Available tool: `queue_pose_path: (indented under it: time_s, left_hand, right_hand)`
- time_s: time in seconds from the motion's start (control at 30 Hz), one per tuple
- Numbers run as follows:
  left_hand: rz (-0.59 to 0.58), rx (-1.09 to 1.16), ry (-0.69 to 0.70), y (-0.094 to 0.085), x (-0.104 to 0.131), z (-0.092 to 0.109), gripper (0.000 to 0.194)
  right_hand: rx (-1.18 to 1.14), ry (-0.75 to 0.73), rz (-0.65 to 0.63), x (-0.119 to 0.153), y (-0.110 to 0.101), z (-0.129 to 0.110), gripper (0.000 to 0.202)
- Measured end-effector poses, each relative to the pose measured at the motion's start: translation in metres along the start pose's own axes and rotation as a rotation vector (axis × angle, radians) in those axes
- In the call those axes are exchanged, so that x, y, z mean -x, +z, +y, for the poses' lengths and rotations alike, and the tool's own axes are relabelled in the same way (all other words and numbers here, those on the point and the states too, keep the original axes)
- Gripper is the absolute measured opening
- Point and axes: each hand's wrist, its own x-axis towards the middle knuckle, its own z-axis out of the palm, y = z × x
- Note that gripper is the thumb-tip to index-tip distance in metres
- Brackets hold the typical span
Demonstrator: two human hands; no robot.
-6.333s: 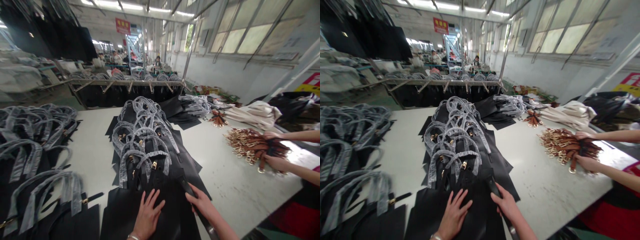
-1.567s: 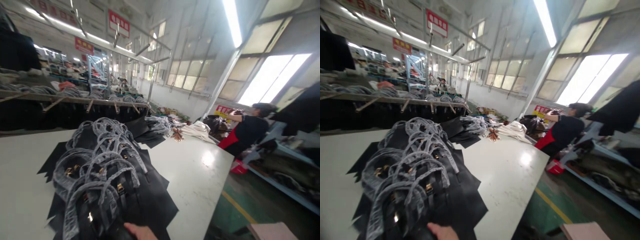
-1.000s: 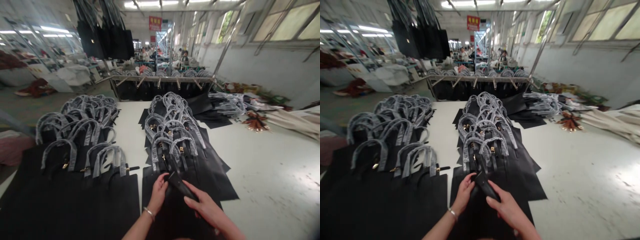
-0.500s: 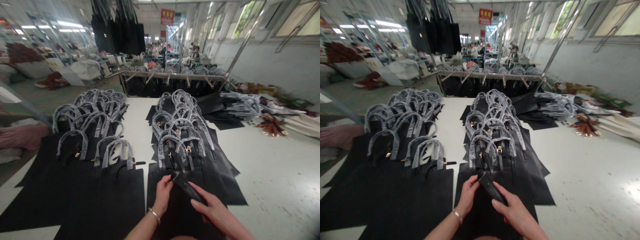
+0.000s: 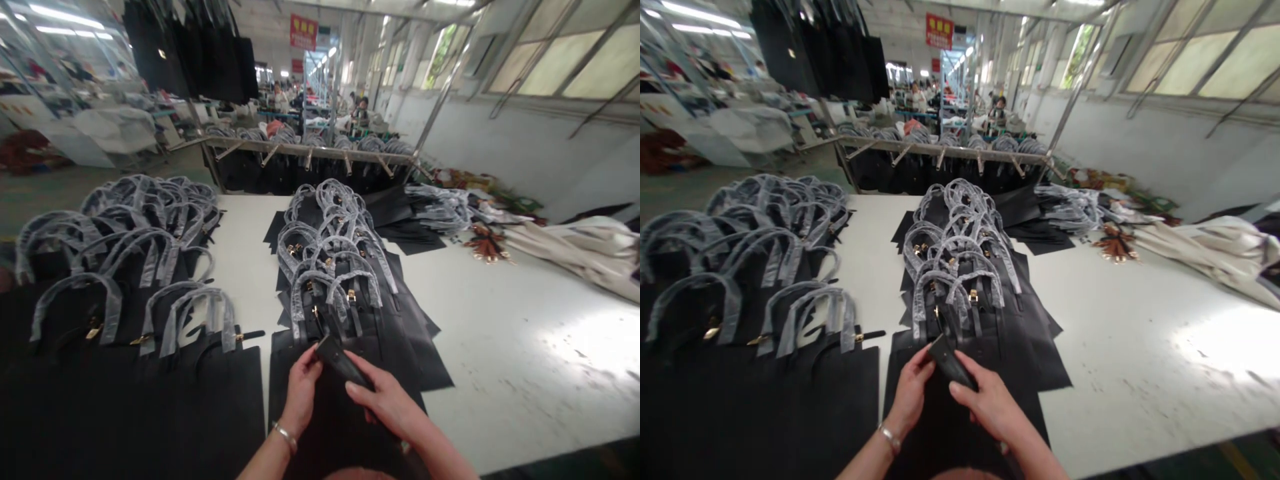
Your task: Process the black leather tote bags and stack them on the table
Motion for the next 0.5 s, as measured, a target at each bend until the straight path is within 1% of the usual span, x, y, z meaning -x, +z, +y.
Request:
queue_pose_path:
  time_s: [0.13,0.23,0.33,0.4,0.43,0.5]
  left_hand:
    - [-0.072,-0.063,-0.031,-0.001,-0.001,-0.003,0.045]
    - [-0.06,-0.188,-0.047,-0.003,-0.004,-0.01,0.052]
    - [-0.066,-0.415,-0.019,0.0,-0.016,-0.013,0.06]
    - [-0.09,-0.522,-0.038,0.002,-0.025,-0.008,0.059]
    - [-0.093,-0.543,-0.064,0.002,-0.029,-0.002,0.059]
    - [-0.045,-0.532,-0.102,-0.003,-0.038,0.016,0.06]
  right_hand:
    - [0.006,-0.007,0.039,0.002,0.001,0.0,0.06]
    - [0.024,-0.035,0.188,0.001,-0.002,0.006,0.061]
    - [0.027,-0.07,0.327,0.0,-0.014,0.016,0.061]
    - [0.01,-0.07,0.374,0.004,-0.025,0.025,0.062]
    - [-0.004,-0.064,0.387,0.007,-0.031,0.032,0.063]
    - [-0.025,-0.069,0.427,0.017,-0.044,0.047,0.066]
